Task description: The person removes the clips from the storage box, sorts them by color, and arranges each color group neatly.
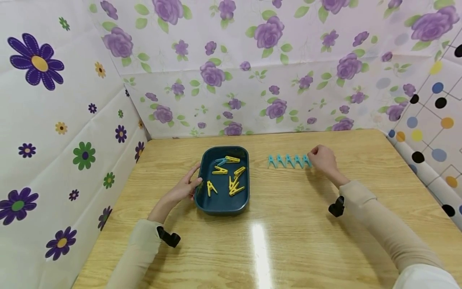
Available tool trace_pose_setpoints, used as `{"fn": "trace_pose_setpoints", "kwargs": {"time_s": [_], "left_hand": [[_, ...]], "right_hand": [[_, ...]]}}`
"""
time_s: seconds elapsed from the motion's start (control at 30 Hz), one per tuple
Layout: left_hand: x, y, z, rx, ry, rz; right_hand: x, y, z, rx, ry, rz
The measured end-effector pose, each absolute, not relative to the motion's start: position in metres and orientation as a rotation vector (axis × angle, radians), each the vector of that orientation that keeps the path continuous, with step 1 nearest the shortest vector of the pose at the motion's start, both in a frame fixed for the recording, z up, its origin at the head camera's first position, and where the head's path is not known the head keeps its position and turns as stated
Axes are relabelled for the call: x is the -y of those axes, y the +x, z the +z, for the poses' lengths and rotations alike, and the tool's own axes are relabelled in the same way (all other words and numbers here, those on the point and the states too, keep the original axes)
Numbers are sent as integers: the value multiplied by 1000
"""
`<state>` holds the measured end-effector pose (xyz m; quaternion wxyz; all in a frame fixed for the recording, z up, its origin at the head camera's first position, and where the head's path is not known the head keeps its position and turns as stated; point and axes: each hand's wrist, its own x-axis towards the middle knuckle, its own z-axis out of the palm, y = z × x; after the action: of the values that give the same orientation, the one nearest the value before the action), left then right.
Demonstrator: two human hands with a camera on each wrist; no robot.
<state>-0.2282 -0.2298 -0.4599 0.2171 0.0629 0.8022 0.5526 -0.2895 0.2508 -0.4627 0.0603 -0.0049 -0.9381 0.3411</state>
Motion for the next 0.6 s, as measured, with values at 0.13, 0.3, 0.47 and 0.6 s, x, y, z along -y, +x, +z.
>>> {"fn": "trace_pose_setpoints", "kwargs": {"time_s": [0.13, 0.3, 0.47, 0.6], "left_hand": [[230, -228, -460, -2215, 163, 1535], [230, -229, -461, -2209, 156, 1545], [230, -229, -460, -2220, 159, 1542], [230, -227, -459, -2213, 148, 1545]], "right_hand": [[-249, -289, -464, 2830, -3, 1026], [-246, -291, -465, 2813, 26, 1009], [-241, -292, -463, 2796, 41, 1015], [-236, -292, -461, 2786, 67, 1029]]}}
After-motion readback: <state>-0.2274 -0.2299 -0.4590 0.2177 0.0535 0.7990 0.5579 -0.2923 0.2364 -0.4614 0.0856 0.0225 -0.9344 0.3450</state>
